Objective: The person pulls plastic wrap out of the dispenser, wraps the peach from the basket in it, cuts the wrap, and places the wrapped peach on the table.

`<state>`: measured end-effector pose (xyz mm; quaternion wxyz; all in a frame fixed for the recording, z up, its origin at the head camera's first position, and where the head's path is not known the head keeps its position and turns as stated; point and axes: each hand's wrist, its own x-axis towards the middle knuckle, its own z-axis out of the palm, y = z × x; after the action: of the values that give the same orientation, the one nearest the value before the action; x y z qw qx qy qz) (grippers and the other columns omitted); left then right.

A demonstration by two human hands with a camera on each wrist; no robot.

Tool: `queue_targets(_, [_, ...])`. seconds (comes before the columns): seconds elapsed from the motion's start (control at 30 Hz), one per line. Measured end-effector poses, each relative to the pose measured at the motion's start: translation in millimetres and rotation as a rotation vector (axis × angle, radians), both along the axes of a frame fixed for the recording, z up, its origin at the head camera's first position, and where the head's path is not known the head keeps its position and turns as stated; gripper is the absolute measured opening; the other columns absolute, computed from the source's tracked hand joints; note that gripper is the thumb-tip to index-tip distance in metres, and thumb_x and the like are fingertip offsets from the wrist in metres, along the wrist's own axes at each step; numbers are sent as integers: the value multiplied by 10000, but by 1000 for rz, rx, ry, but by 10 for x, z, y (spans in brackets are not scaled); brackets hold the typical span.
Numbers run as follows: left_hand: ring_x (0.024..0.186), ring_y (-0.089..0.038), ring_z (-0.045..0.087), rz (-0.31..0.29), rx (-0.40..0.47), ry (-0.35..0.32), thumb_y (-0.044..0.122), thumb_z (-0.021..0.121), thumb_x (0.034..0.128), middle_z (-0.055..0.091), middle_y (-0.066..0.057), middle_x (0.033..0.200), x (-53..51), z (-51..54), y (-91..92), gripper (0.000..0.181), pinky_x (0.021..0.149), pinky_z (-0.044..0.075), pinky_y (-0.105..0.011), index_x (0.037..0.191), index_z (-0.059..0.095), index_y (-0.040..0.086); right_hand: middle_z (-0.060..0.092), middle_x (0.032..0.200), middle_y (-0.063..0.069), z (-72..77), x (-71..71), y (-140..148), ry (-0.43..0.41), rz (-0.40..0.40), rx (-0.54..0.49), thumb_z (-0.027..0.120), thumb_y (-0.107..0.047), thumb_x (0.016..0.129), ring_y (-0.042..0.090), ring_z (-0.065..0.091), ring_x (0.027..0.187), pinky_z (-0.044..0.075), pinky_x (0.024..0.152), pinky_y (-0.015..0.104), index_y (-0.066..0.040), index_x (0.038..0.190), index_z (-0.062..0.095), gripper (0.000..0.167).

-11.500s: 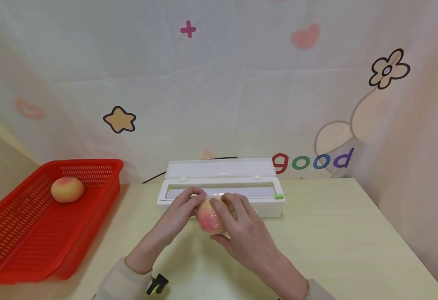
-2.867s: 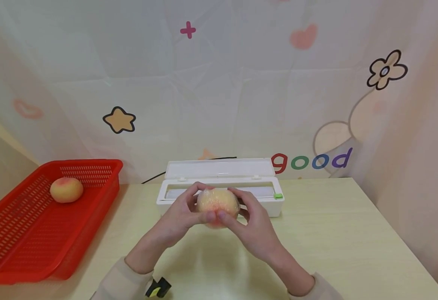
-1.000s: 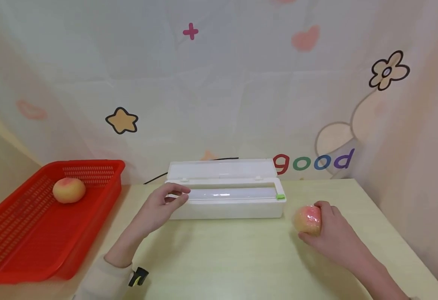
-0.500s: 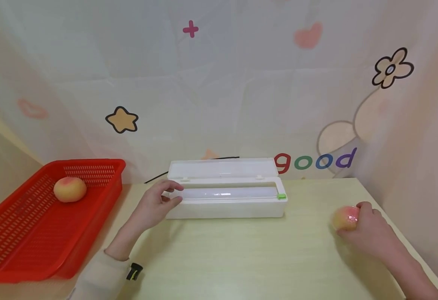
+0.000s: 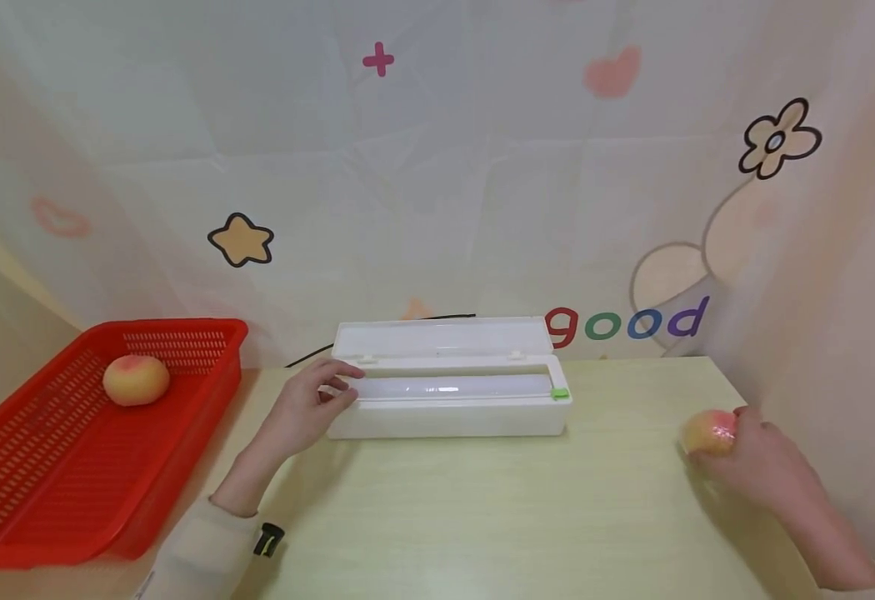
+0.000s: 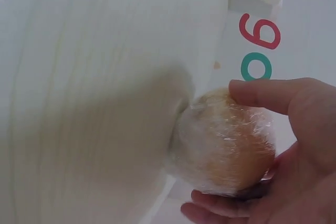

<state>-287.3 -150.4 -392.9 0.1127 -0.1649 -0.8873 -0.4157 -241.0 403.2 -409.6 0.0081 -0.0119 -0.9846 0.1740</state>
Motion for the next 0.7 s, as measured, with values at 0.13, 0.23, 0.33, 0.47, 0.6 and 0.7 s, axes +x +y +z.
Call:
queue_targets(0.13, [977, -277, 663, -1, 8, 9, 10, 707, 950, 647, -128, 1160, -14, -13, 6, 205, 841, 566, -411, 1154, 723, 16, 385, 1098, 551, 23, 46, -54, -41, -7, 47, 771, -443, 887, 675, 476, 956, 456, 750, 711, 329, 1281, 197, 1040])
queue_targets(0.23, [972, -281, 662, 7, 14, 14, 0, 698, 948, 652, -148, 1135, -30, -33, 8, 197, 834, 562, -417, 1144, 721, -1, 278, 1215, 554, 47, 110, -166, 28, -42, 80, 776, -492, 869, 728, 340, 1076, 357, 804, 807, 284, 1355, 183, 1091])
queue_targets(0.33, [971, -279, 663, 26, 22, 25, -8, 697, 943, 663, -154, 1124, -48, -46, 2, 190, 826, 562, -417, 1131, 725, -13, 240, 1337, 506, 63, 130, -342, 165, -57, 109, 782, -482, 865, 723, 255, 1166, 274, 828, 837, 197, 1412, 250, 1021])
queue_targets(0.47, [958, -282, 672, 42, 42, 41, -19, 703, 930, 675, -165, 1096, -74, -58, 4, 182, 819, 564, -415, 1110, 729, -30, 375, 1379, 420, 101, 76, -653, 374, 34, 106, 810, -362, 860, 670, 348, 1173, 320, 821, 784, 88, 1352, 487, 741])
queue_targets(0.6, [945, -273, 672, 48, 57, 25, -14, 710, 927, 677, -164, 1077, -103, -70, 5, 186, 826, 563, -408, 1111, 730, -35, 603, 1188, 311, 159, -11, -1013, 518, 177, 46, 829, -229, 852, 551, 531, 1068, 435, 814, 682, 51, 1141, 672, 432])
queue_targets(0.7, [928, -260, 672, 57, 58, 10, -11, 716, 925, 687, -153, 1064, -122, -70, 3, 191, 829, 563, -409, 1114, 734, -26, 665, 1107, 253, 205, -84, -1269, 541, 262, -14, 830, -164, 857, 485, 581, 1048, 475, 849, 633, 38, 1080, 716, 321])
